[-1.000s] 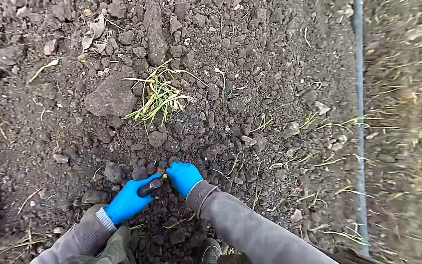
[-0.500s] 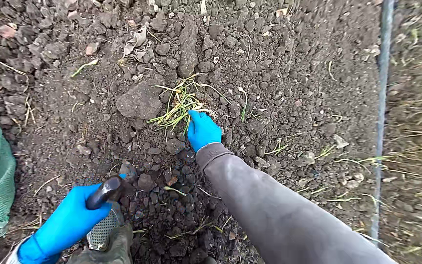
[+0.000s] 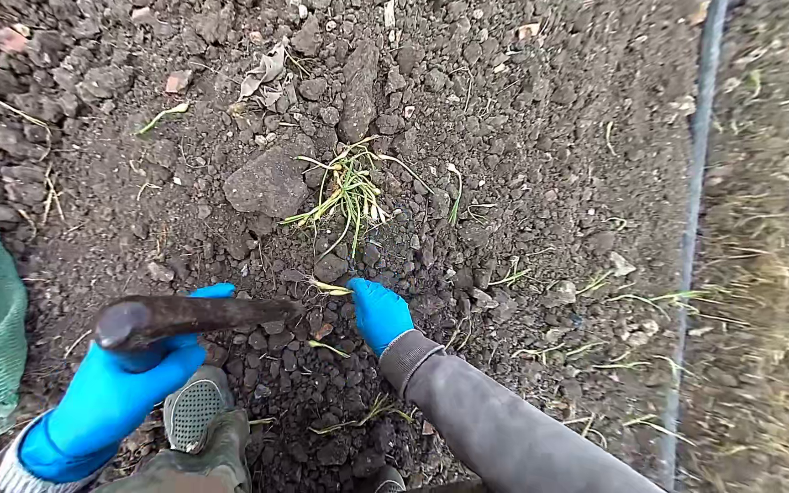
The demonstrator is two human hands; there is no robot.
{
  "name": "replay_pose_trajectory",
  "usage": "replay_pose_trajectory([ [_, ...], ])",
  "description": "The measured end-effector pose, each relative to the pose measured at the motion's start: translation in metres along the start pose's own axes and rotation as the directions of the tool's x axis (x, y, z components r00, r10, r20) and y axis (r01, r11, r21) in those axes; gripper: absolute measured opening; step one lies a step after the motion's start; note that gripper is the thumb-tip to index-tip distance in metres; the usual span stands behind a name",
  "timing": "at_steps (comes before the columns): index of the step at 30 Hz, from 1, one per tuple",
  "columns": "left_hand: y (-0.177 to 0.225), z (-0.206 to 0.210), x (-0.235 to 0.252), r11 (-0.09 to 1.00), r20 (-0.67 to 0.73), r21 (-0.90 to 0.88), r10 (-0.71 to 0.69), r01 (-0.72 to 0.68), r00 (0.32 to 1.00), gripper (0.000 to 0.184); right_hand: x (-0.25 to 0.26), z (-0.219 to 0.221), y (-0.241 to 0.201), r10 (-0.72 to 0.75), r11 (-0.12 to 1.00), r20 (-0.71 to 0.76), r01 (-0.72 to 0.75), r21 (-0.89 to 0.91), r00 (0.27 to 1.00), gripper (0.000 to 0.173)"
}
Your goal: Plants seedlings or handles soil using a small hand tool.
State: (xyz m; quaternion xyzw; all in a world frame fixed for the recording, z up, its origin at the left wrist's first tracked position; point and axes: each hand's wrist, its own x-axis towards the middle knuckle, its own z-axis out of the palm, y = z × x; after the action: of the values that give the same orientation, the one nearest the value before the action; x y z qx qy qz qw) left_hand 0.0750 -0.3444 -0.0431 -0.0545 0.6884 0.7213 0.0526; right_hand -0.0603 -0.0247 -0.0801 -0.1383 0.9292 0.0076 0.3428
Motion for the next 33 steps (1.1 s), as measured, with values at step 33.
replay_pose_trajectory([
  [33,-0.037,-0.021,-0.038,0.824,-0.231,0.386,-0.349,0.415,0.908,0.030,0.002,0.066,-0.094,-0.061,0.979,0.113,0.037,0.198,0.992,0.038],
])
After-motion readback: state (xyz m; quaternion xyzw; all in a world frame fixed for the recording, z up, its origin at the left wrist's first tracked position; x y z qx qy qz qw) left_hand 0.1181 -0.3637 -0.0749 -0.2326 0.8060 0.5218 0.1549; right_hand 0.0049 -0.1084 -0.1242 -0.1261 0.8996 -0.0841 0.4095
